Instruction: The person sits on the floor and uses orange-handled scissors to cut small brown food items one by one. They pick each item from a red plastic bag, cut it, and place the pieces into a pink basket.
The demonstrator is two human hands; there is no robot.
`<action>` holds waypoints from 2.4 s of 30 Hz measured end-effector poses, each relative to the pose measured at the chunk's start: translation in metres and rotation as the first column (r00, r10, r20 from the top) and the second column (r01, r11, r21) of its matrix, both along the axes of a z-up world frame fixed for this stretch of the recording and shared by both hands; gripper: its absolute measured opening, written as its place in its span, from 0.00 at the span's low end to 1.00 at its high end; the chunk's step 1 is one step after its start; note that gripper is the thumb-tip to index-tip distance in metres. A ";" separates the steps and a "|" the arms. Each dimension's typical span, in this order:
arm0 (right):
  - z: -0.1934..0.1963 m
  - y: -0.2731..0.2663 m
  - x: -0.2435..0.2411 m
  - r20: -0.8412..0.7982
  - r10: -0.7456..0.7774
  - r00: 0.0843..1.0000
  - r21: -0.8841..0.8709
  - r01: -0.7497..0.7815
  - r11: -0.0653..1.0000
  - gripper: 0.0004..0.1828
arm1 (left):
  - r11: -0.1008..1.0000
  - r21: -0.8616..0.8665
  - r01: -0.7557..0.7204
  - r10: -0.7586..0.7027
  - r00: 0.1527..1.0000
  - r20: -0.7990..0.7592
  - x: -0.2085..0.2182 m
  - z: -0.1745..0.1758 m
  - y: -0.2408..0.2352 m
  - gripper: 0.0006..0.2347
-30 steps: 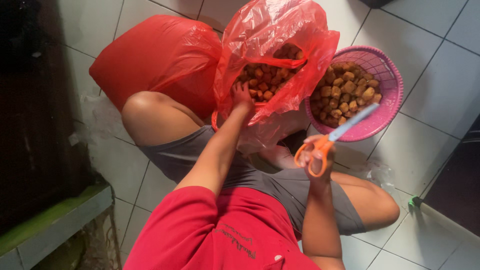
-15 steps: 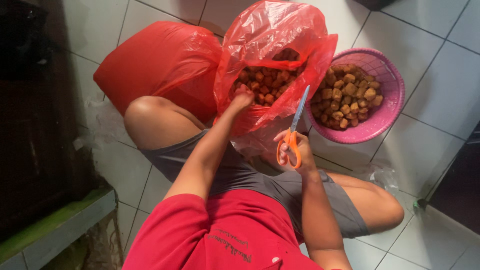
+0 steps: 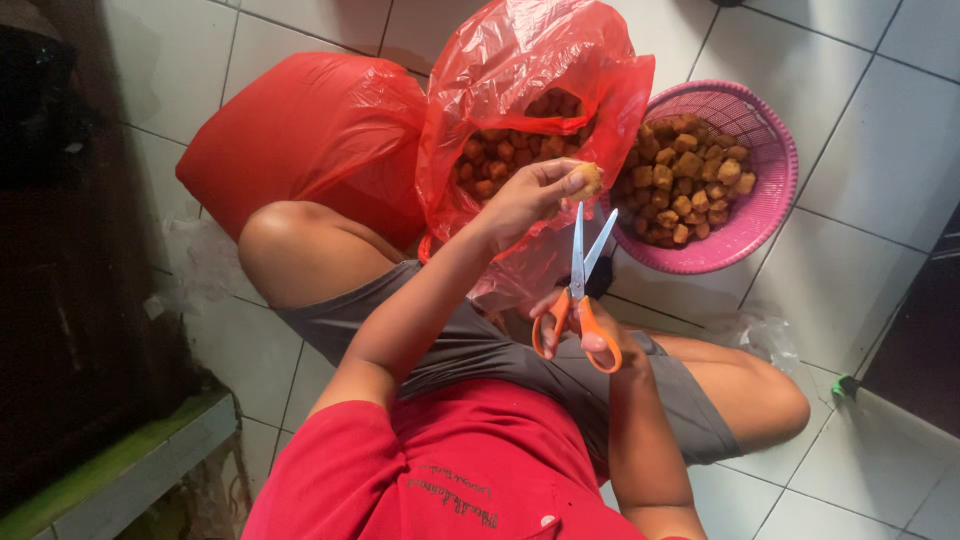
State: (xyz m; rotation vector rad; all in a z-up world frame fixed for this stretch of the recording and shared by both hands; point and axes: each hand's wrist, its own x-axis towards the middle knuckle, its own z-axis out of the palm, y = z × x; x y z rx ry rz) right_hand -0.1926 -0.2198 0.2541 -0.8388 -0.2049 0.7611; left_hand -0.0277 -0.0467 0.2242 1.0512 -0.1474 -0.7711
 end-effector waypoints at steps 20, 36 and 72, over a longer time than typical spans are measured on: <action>-0.051 -0.011 -0.013 -0.479 -0.303 0.824 -0.285 0.180 0.941 0.34 | 0.948 0.073 0.310 -0.307 0.951 -0.044 -0.044 0.093 0.000 0.08; -0.055 0.019 -0.025 0.172 -0.789 0.589 -0.282 0.797 0.534 0.29 | 0.993 0.077 0.088 -0.062 0.955 -0.289 -0.057 -0.061 -0.063 0.13; 0.050 -0.001 0.003 0.089 -0.086 0.992 -0.129 0.097 0.987 0.55 | 0.917 -0.294 -0.270 0.109 0.878 -0.466 -0.041 0.096 -0.024 0.18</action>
